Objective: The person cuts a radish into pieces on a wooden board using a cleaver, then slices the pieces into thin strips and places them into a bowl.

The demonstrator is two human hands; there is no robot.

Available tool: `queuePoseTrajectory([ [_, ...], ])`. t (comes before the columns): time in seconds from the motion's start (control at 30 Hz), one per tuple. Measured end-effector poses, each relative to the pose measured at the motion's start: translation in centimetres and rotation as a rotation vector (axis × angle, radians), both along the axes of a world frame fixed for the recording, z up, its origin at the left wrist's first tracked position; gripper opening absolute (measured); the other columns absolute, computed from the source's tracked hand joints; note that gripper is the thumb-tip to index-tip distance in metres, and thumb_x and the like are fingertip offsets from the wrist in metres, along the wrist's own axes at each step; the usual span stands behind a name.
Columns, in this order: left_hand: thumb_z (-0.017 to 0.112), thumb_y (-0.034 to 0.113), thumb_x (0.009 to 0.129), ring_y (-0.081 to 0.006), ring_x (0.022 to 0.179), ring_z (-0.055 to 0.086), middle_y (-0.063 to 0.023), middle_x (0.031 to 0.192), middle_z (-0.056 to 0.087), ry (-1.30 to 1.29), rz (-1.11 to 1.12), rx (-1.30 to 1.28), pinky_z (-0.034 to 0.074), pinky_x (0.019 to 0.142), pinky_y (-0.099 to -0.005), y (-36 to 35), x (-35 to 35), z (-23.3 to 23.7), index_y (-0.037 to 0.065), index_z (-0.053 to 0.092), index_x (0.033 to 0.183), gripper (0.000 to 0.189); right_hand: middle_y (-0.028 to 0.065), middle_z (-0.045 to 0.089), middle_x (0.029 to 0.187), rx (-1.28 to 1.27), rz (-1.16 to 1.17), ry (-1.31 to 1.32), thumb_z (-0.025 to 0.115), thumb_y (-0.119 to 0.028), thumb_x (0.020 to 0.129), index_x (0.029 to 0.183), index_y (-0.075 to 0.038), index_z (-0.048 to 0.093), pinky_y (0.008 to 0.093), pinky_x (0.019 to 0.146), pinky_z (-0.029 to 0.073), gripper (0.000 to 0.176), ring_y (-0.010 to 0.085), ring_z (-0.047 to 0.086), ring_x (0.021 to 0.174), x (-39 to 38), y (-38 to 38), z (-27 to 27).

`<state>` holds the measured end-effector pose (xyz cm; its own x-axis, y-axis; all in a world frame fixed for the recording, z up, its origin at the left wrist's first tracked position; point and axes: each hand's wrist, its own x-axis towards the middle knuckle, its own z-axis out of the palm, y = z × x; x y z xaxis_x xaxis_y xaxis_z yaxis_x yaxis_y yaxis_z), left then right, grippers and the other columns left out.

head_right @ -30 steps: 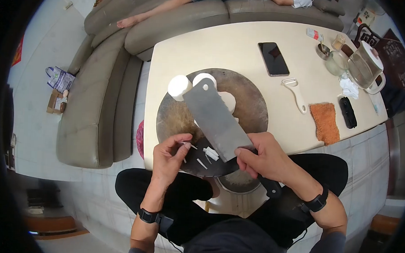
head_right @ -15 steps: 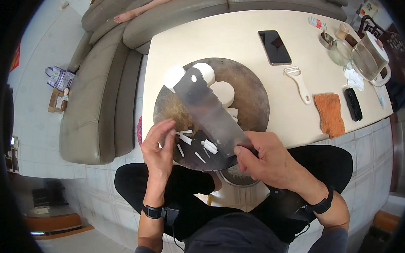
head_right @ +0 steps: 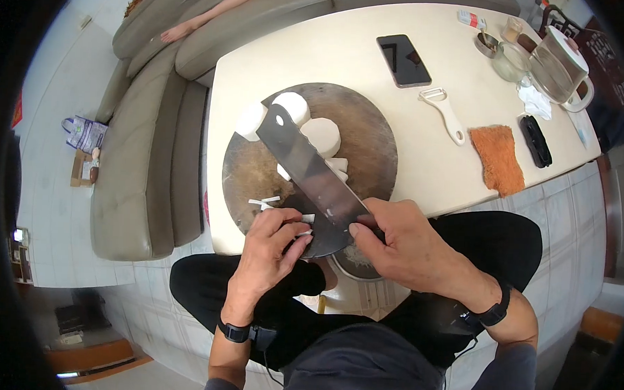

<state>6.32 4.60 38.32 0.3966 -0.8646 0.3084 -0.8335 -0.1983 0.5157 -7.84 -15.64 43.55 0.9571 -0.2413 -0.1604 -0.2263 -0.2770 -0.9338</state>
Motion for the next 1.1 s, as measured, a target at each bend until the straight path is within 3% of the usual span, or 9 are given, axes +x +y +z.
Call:
queuePoseTrajectory([
  [0.17,0.074,0.0,0.07,-0.0314,0.096,0.06,-0.013,0.102,0.063,0.014,0.072,0.008,0.048,0.083,-0.0397,0.9,0.5,0.3,0.001,0.068,0.094,0.025,0.0246,0.054,0.063,-0.032,0.025,-0.065,0.061,-0.012,0.09,0.081,0.005,0.051,0.0404,0.053,0.041,0.022,0.0369,0.053,0.054,-0.2,-0.1,-0.4],
  [0.47,0.075,0.002,0.072,-0.0293,0.095,0.058,-0.0097,0.098,0.063,-0.102,0.075,0.032,0.043,0.082,-0.0387,-1.0,-0.3,0.5,0.003,0.069,0.097,0.025,0.0202,0.054,0.06,-0.221,0.083,-0.153,0.061,-0.008,0.089,0.085,0.002,0.054,0.0414,0.049,0.041,0.013,0.0392,0.056,0.053,-0.7,0.2,-0.9],
  [0.77,0.066,-0.007,0.069,-0.0293,0.096,0.059,-0.0101,0.097,0.062,-0.05,-0.122,0.066,0.045,0.083,-0.0402,-1.7,-0.2,0.7,0.002,0.068,0.096,0.028,0.0195,0.055,0.06,-0.249,0.145,-0.084,0.06,-0.008,0.088,0.087,0.0,0.055,0.0427,0.051,0.043,0.01,0.0388,0.058,0.055,-1.8,-0.6,-0.2],
  [0.9,0.066,-0.007,0.069,-0.0293,0.093,0.06,-0.0106,0.096,0.063,-0.104,-0.071,-0.01,0.046,0.081,-0.0393,-1.1,-0.4,0.0,0.001,0.068,0.097,0.028,0.018,0.055,0.059,-0.294,0.197,-0.095,0.06,-0.009,0.088,0.088,0.0,0.055,0.043,0.051,0.045,0.01,0.0383,0.059,0.056,-2.7,-0.7,-1.0],
  [0.97,0.068,-0.006,0.067,-0.029,0.091,0.061,-0.011,0.096,0.063,-0.21,-0.056,0.004,0.046,0.079,-0.0393,-0.6,-0.6,0.0,0.0,0.069,0.097,0.03,0.0164,0.056,0.06,-0.374,0.276,0.019,0.059,-0.01,0.088,0.089,0.0,0.054,0.0427,0.053,0.046,0.011,0.0376,0.06,0.056,-3.1,-0.7,-0.7],
  [1.1,0.07,-0.005,0.065,-0.0287,0.091,0.062,-0.0114,0.097,0.063,-0.236,-0.064,0.004,0.046,0.08,-0.0397,0.1,-0.9,-0.7,-0.001,0.069,0.097,0.033,0.0159,0.057,0.064,-0.417,0.247,0.003,0.059,-0.01,0.089,0.088,0.0,0.052,0.0425,0.053,0.046,0.011,0.0363,0.06,0.057,-3.7,0.1,-0.1],
])
